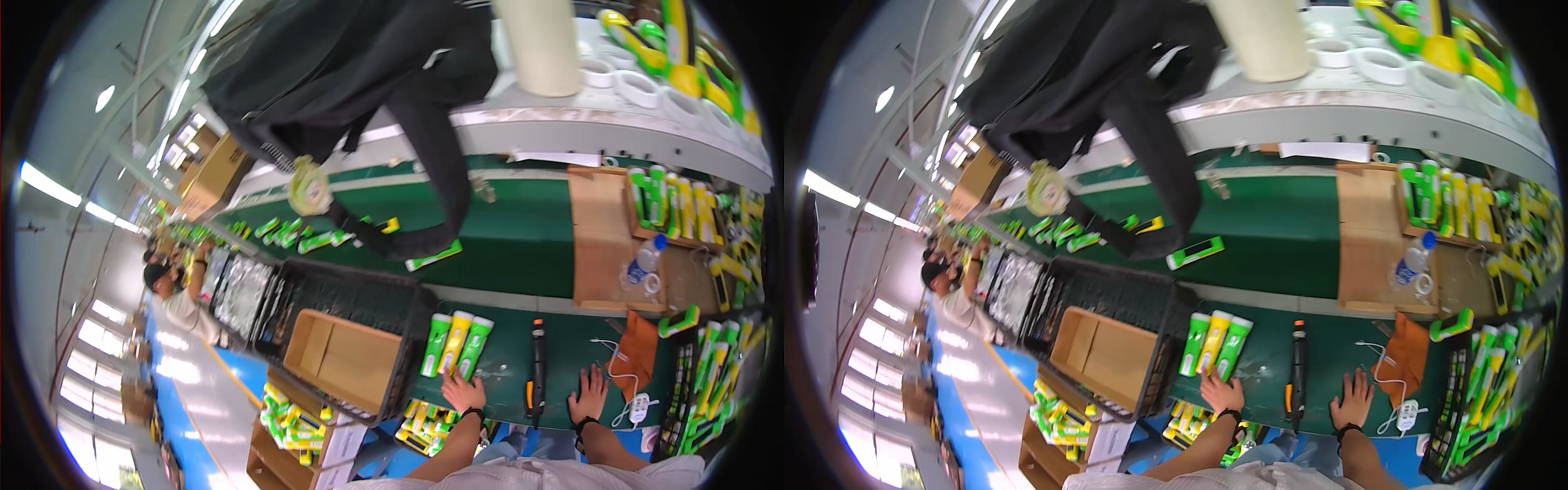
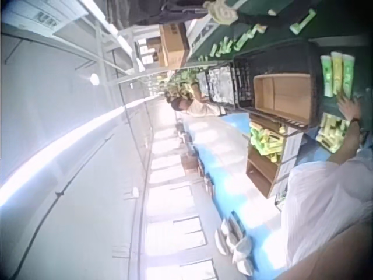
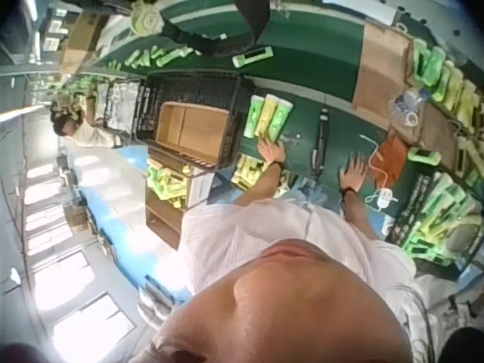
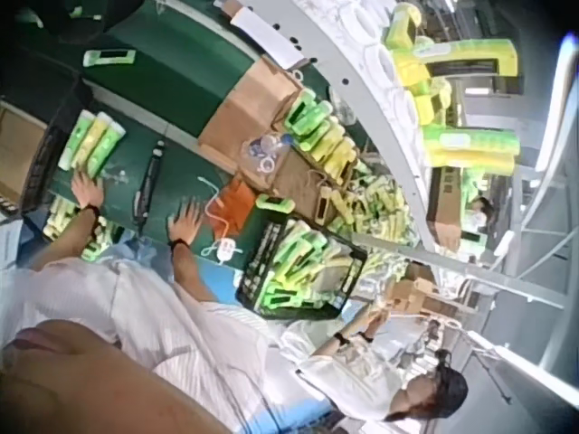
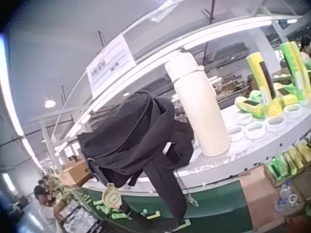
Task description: The person is assembling and testing solar-powered flashlights on an assembly line.
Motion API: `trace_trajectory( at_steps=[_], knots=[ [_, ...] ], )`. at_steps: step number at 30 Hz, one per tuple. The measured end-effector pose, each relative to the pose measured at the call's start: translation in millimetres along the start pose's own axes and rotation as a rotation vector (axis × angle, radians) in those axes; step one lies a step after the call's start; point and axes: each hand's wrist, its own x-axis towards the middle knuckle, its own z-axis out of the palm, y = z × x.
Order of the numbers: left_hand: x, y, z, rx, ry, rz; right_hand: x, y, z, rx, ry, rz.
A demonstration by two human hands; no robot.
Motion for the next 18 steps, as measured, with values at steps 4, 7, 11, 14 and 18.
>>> trace_trajectory(
  at_steps=[4,7,11,14,18],
  knots=[
    [-2.2,-4.0,1.4,-0.025,0.08,0.052,-0.6,4.8,4.7,0.05,0.007,-0.041],
    [-2.5,-6.3,-3.4,-0.057,0.016,0.045,-3.7,4.4,9.4,0.065,0.021,-0.038],
    [14.9,17.9,-43.1,-0.497,0.033,-0.366,-6.3,12.8,11.8,0.1,0.028,-0.025],
    [76.2,91.7,-164.1,-0.918,0.049,0.386,-4.6,10.4,4.6,0.096,0.047,-0.036],
    [149.9,221.8,-301.1,-0.837,0.315,1.087,-5.7,15.3,11.1,0.115,0.056,-0.02]
  ],
)
